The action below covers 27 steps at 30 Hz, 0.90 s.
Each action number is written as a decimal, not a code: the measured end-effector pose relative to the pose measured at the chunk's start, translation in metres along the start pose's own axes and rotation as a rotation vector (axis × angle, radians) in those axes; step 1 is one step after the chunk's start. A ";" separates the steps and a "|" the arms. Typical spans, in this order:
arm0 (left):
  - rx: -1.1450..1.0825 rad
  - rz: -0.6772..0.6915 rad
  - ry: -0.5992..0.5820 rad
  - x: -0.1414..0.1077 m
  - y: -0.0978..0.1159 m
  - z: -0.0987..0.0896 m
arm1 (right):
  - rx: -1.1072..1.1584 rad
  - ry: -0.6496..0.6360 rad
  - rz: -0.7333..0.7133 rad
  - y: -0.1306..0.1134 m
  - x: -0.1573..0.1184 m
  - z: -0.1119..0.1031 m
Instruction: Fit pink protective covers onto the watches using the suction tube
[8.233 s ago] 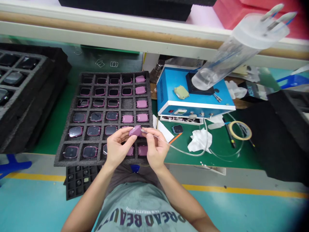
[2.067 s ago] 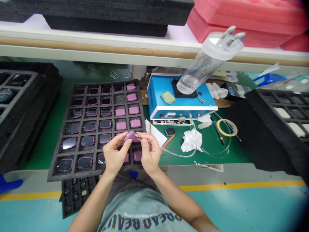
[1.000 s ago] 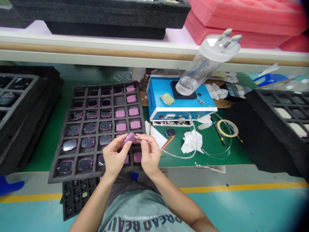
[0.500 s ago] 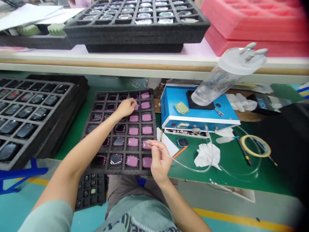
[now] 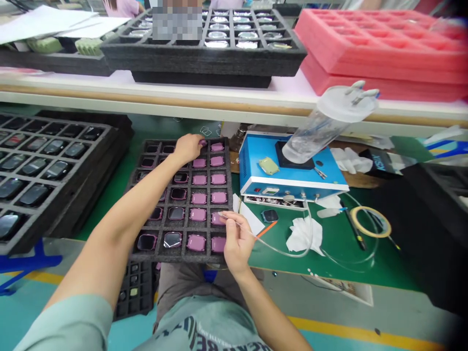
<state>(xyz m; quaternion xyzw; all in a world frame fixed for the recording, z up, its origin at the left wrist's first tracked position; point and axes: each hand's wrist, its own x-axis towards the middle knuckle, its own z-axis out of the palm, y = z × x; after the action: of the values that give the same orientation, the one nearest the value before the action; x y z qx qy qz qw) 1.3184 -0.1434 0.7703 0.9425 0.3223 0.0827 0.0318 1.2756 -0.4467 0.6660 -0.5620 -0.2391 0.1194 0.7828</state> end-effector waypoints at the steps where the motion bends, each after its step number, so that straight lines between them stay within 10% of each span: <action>1: -0.096 0.000 0.037 -0.019 0.005 -0.002 | 0.005 0.013 -0.003 0.000 0.000 0.000; 10: -1.249 -0.345 0.105 -0.222 0.075 0.024 | -0.004 0.013 -0.072 0.002 0.003 0.001; 27: -1.426 -0.435 0.275 -0.239 0.091 0.051 | -0.010 -0.009 -0.072 0.003 -0.001 0.000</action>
<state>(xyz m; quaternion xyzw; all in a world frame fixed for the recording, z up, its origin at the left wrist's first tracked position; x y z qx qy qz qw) 1.1960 -0.3620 0.6985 0.5900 0.3707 0.3796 0.6086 1.2755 -0.4461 0.6626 -0.5564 -0.2632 0.0926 0.7826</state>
